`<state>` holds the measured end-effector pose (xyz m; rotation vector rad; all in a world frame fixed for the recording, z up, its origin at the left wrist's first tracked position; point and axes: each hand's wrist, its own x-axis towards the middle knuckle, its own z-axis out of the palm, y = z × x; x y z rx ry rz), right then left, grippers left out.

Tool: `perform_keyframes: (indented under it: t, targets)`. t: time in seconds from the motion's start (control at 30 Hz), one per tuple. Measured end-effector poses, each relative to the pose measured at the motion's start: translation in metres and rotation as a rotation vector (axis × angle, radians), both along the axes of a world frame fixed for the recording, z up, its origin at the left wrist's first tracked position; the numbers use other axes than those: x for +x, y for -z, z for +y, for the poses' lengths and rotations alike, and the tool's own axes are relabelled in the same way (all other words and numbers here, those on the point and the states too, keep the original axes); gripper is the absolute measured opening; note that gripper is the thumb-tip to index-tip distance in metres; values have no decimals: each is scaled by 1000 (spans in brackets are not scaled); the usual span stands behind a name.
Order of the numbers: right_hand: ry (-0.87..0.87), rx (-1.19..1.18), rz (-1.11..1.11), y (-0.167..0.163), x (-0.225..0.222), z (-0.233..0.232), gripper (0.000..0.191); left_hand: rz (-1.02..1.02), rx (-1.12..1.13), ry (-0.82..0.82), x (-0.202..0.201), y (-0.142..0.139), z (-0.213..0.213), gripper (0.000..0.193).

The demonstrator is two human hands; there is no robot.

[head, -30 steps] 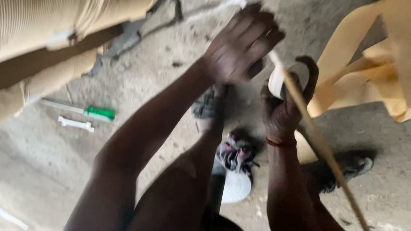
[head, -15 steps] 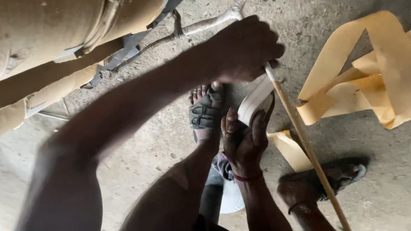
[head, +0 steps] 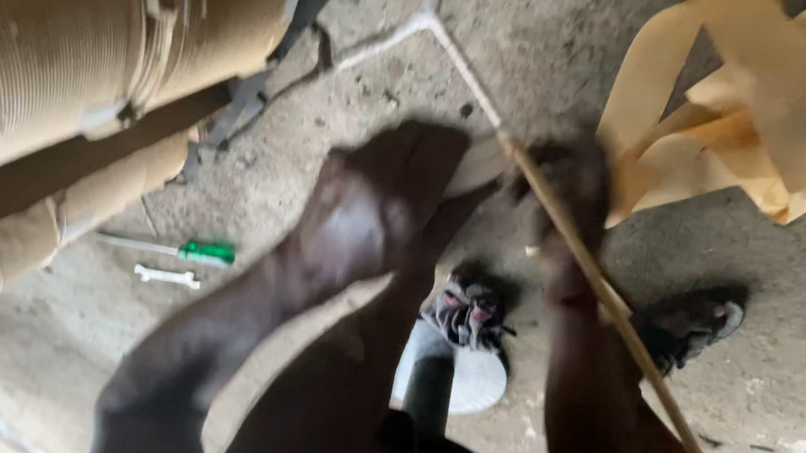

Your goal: The person sits on the floor and wraps white tape around a long thin wooden stick, rotating the stick and winding the tape along its length. They then tear the tape free and use red-handled pliers to trim the end of the taped stick.

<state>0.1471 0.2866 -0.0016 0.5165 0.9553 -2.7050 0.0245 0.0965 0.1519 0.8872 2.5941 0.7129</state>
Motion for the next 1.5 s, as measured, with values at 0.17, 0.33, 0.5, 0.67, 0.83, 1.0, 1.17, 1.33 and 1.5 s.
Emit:
perform_keyframes:
  t: [0.17, 0.33, 0.5, 0.67, 0.83, 1.0, 1.17, 1.33, 1.5]
  targets:
    - [-213, 911, 553, -32, -85, 63, 107, 126, 524, 308, -68, 59, 49, 38]
    - [-19, 1078, 343, -23, -64, 40, 73, 74, 612, 45, -45, 96, 68, 25]
    - [27, 1617, 487, -30, 22, -31, 47, -340, 138, -430, 15, 50, 33, 30]
    - [191, 129, -121, -58, 40, -79, 38, -311, 249, -50, 49, 19, 12, 25]
    - [109, 739, 101, -40, -3, -14, 48, -60, -40, -32, 18, -6, 1, 38]
    - [142, 648, 248, -41, -58, 48, 63, 265, 415, 264, -44, 34, 51, 47]
    - [179, 845, 119, -41, -51, 27, 80, 21, 460, 107, -39, 84, 81, 41]
    - [241, 554, -154, -16, 42, -21, 70, -370, 89, -397, 13, 49, 40, 32]
    - [109, 1120, 241, -37, 85, -70, 74, -284, 400, -271, 47, 13, 27, 41]
